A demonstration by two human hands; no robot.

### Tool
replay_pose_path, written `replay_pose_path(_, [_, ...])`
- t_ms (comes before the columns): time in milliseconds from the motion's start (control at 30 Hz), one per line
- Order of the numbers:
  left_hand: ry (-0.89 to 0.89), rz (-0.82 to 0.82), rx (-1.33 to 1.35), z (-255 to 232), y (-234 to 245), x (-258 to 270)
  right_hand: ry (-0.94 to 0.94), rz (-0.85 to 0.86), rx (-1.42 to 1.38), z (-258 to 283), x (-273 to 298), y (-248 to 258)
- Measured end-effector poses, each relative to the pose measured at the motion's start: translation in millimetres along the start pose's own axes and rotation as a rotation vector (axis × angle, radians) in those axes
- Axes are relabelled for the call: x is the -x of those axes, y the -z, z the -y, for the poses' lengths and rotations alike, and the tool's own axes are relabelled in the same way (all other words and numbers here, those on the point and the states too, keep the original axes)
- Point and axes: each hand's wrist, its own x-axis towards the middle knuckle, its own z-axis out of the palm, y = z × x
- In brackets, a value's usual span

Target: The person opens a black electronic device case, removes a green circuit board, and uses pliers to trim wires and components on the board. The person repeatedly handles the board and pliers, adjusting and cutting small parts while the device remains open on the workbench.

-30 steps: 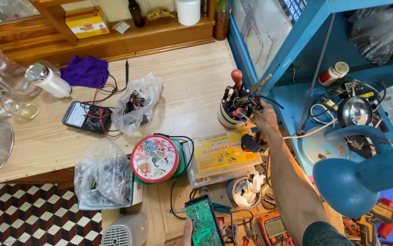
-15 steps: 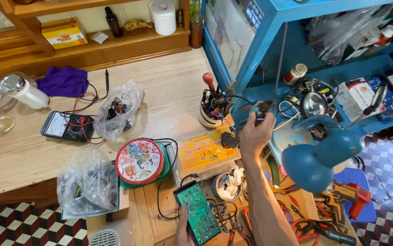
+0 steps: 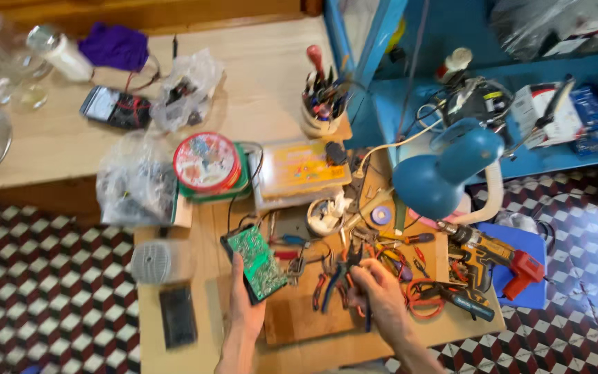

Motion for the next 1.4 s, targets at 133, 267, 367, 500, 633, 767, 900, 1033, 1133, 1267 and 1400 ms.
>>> replay_pose_path(133, [-0.036,0.025,0.068,22,7,25,-0.126,0.167,0.121,28,16,54])
replay_pose_path(267, [-0.145,0.042,0.067,48,-13,47,-0.154,0.334,0.339,59,49,86])
replay_pose_path(367, [-0.232,0.082,0.097,61,-35,60,-0.305,0.672,0.197,20,64,64])
replay_pose_path(500, [-0.279,0.089,0.088,84,-46,68,-0.303,0.696,0.217,-5,54,84])
replay_pose_path(633, [-0.283,0.012,0.161,95,-58,74,-0.255,0.846,0.236,11,55,110])
replay_pose_path(767, [-0.343,0.004,0.179,90,-64,85,-0.262,1.214,-0.115,29,68,126])
replay_pose_path(900, [-0.331,-0.026,0.103,91,-67,96,-0.343,0.994,0.203,13,55,116])
replay_pose_path(1033, [-0.343,-0.065,0.071,92,-71,98,-0.080,0.824,0.601,2,51,101])
replay_pose_path(1133, [-0.361,-0.045,0.124,96,-75,98,-0.259,0.766,0.614,4,63,97])
replay_pose_path(1267, [-0.346,0.032,0.168,98,-79,102,-0.414,0.946,0.280,8,69,82])
replay_pose_path(1400, [-0.315,0.115,0.226,101,-86,107,-0.491,0.918,0.128,2,75,69])
